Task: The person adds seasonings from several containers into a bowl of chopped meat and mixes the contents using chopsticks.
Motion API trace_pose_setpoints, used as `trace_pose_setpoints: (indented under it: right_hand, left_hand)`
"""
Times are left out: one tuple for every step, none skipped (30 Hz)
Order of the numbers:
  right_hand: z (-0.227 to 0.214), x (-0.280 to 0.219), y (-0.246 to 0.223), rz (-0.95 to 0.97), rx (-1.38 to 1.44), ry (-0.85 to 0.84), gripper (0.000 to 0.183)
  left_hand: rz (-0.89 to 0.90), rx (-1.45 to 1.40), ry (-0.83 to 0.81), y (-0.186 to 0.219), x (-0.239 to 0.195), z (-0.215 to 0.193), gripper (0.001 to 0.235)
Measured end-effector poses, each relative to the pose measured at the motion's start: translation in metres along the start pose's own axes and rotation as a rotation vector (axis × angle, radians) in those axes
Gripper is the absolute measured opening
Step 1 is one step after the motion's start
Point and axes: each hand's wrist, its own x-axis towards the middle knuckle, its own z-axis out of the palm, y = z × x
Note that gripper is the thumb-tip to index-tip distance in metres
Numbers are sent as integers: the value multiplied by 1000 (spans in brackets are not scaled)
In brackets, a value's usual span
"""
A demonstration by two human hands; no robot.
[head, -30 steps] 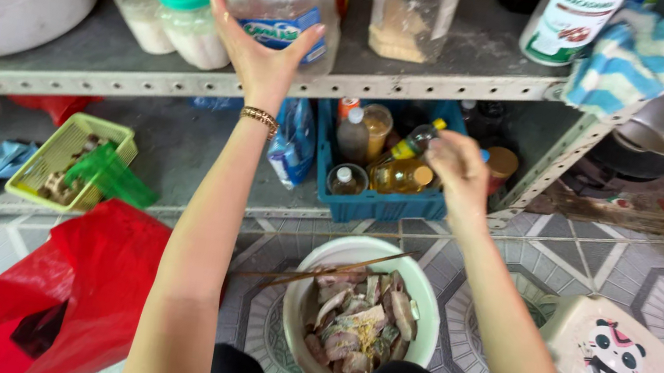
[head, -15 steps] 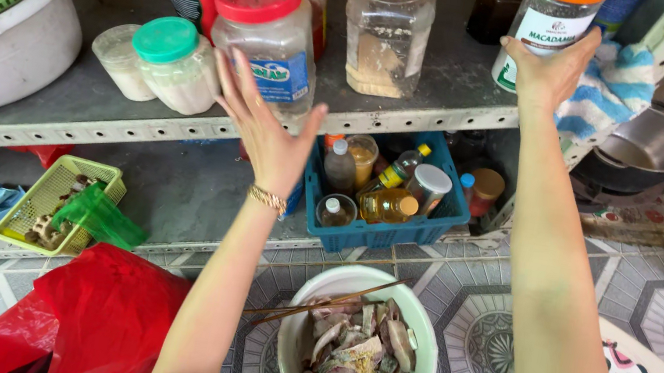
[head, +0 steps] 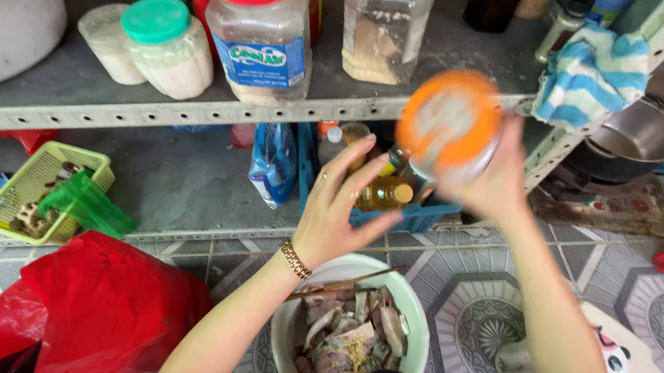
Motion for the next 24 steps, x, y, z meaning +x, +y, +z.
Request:
trace_pose_setpoints:
  right_hand:
    - [0, -30, -17, -27, -26, -125, 106]
    - [2, -54, -29, -55, -49, -250, 115]
    - [4, -74, -38, -11, -34, -330, 111]
    - [5, -88, -42, 33, -17, -409, 107]
    - [4, -98, -42, 53, -18, -414, 107]
    - [3, -107, -41, 84, 23, -525, 109]
    - [2, -115, -39, 115, 65, -632, 111]
    - [2, -124, -38, 134, 64, -634, 111]
    - [4, -132, -37, 172, 59, -701, 107]
    - [7, -140, -36, 210, 55, -767, 104]
    - [12, -149, -36, 231, 61, -774, 104]
    - [19, -158, -34, 332, -51, -717, 104]
    - [26, -166, -32, 429, -163, -663, 105]
    - [34, -171, -26, 447, -158, -676, 105]
    - [43, -173, -19, 278, -293, -566, 102]
    - [50, -177, -11, 105, -421, -455, 99]
    - [55, -180, -3, 114, -417, -468, 99]
    - [61, -184, 6, -41, -499, -385, 94]
    - [65, -194, 11, -193, -573, -305, 89]
    - [68, -206, 14, -181, -566, -324, 89]
    - [71, -214, 19, -254, -635, -317, 87]
    - [73, -221, 22, -327, -702, -310, 84]
    - [75, -227, 25, -325, -697, -319, 84]
    - [78, -234, 26, -331, -675, -310, 85]
  left_hand:
    - [81, -34, -9, 5, -4, -1, 84]
    - [75, -44, -9, 8, -8, 0, 84]
    - [172, 26, -141, 12, -16, 1, 83]
    - [272, 95, -272, 14, -25, 3, 82]
    - [262, 79, -280, 14, -34, 6, 82]
    - [243, 30, -327, 12, -44, 11, 79]
    - [225, -21, -373, 9, -54, 17, 76]
    - [219, -38, -380, 9, -66, 25, 76]
    - [176, -23, -384, 10, -80, 32, 75]
    - [134, -8, -390, 11, -91, 39, 75]
    - [120, -21, -400, 10, -102, 47, 75]
    - [-44, -16, -373, 9, -112, 55, 70]
    - [-213, -6, -344, 7, -121, 62, 65]
    - [-231, -15, -355, 4, -128, 70, 65]
    - [-381, -40, -291, -1, -133, 79, 63]
    - [-531, -63, -226, -6, -138, 86, 62]
    - [-546, -67, -231, -15, -141, 92, 62]
    - [-807, -97, -386, -25, -145, 97, 73]
    - [-1071, -133, -550, -32, -154, 101, 83]
    - [-1092, -138, -558, -37, -165, 106, 83]
    - [-1313, -452, -509, -45, -174, 111, 88]
    - [-1522, -772, -439, -49, -185, 114, 94]
    - [-1532, -773, -437, -54, -196, 113, 94]
    - [-1675, -969, -496, -58, -206, 111, 97]
